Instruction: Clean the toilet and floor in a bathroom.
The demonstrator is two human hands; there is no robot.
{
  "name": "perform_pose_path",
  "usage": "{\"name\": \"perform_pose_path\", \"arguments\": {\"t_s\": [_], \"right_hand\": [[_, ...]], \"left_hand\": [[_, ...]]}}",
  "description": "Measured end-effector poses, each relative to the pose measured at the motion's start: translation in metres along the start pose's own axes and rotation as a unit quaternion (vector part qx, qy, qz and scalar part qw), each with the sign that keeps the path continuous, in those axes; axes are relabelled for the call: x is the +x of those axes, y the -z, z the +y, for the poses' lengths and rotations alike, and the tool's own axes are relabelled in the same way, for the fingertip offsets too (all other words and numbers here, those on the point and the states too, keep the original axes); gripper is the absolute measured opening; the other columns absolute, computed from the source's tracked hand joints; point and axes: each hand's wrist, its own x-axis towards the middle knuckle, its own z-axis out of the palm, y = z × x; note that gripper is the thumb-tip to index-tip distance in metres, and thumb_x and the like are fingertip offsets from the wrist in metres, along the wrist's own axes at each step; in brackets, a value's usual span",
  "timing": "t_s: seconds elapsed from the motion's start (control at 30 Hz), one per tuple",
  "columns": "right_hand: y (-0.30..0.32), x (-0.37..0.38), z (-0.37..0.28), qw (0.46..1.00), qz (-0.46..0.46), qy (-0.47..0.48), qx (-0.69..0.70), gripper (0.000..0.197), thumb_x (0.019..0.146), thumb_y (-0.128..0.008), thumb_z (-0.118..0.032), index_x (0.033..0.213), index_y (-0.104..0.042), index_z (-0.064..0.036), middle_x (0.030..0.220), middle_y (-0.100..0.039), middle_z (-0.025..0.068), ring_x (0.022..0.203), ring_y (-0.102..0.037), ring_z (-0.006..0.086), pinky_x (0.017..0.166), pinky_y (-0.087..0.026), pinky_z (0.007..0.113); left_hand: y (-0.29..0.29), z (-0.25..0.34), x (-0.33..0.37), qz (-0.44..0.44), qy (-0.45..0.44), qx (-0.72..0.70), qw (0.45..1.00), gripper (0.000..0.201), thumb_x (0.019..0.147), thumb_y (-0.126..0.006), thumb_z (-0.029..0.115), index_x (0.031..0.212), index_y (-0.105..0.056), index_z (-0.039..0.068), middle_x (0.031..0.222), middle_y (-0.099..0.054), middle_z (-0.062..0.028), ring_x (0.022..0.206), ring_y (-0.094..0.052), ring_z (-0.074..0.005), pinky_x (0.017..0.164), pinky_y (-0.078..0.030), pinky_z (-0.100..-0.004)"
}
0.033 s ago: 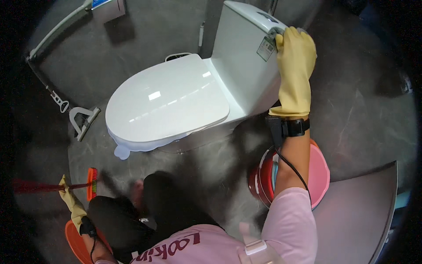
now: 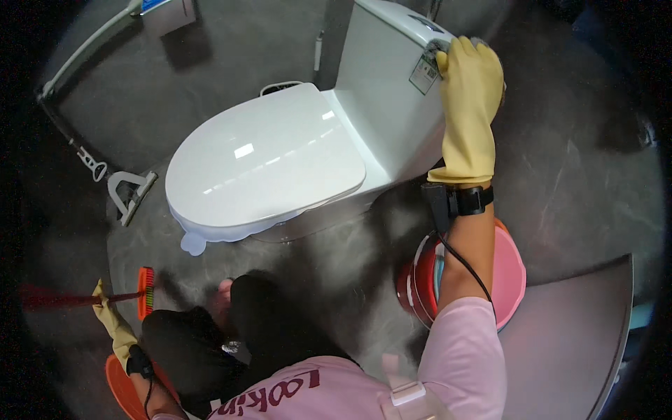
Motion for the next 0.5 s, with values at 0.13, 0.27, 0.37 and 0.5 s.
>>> {"name": "perform_pose_path", "arguments": {"t_s": [0.13,0.27,0.37,0.5], "right_hand": [[-0.039,-0.007,-0.013,0.97,0.108,0.153,-0.155,0.025,0.093,-0.056,-0.011,0.115,-0.067,-0.0072,0.127,-0.066,0.0105,0.122,-0.058,0.0281,0.109,-0.043,0.038],[-0.084,-0.004,-0.053,0.934,-0.023,0.209,-0.288,0.037,0.097,-0.05,-0.013,0.132,-0.061,-0.0108,0.146,-0.055,0.0062,0.138,-0.046,0.0236,0.119,-0.034,0.037],[-0.122,0.014,-0.097,0.947,-0.307,0.082,0.037,0.044,0.097,-0.05,-0.013,0.141,-0.051,-0.0034,0.143,-0.055,0.0148,0.132,-0.052,0.0292,0.113,-0.041,0.035],[-0.099,-0.041,-0.1,0.88,-0.447,0.059,0.145,0.042,0.097,-0.051,-0.014,0.138,-0.054,-0.0038,0.138,-0.057,0.0164,0.127,-0.055,0.0299,0.11,-0.042,0.034]], "left_hand": [[-0.008,-0.01,0.043,0.001,-0.008,0.022,1.0,0.041,0.097,-0.059,0.019,0.137,-0.06,0.01,0.128,-0.061,0.0031,0.117,-0.048,-0.0123,0.108,-0.032,-0.0336],[0.011,-0.047,0.102,-0.047,-0.007,0.039,0.998,0.04,0.098,-0.059,0.018,0.137,-0.059,0.007,0.133,-0.061,-0.0023,0.119,-0.051,-0.0152,0.108,-0.034,-0.0368],[0.007,-0.042,0.126,-0.091,0.015,0.075,0.993,0.051,0.099,-0.063,0.032,0.137,-0.053,-0.001,0.14,-0.057,-0.0155,0.134,-0.049,-0.0262,0.118,-0.032,-0.0414],[-0.057,0.022,0.128,-0.026,0.15,0.143,0.978,0.043,0.1,-0.062,0.031,0.129,-0.06,0.0,0.127,-0.06,-0.0113,0.118,-0.055,-0.0235,0.107,-0.04,-0.0398]]}}
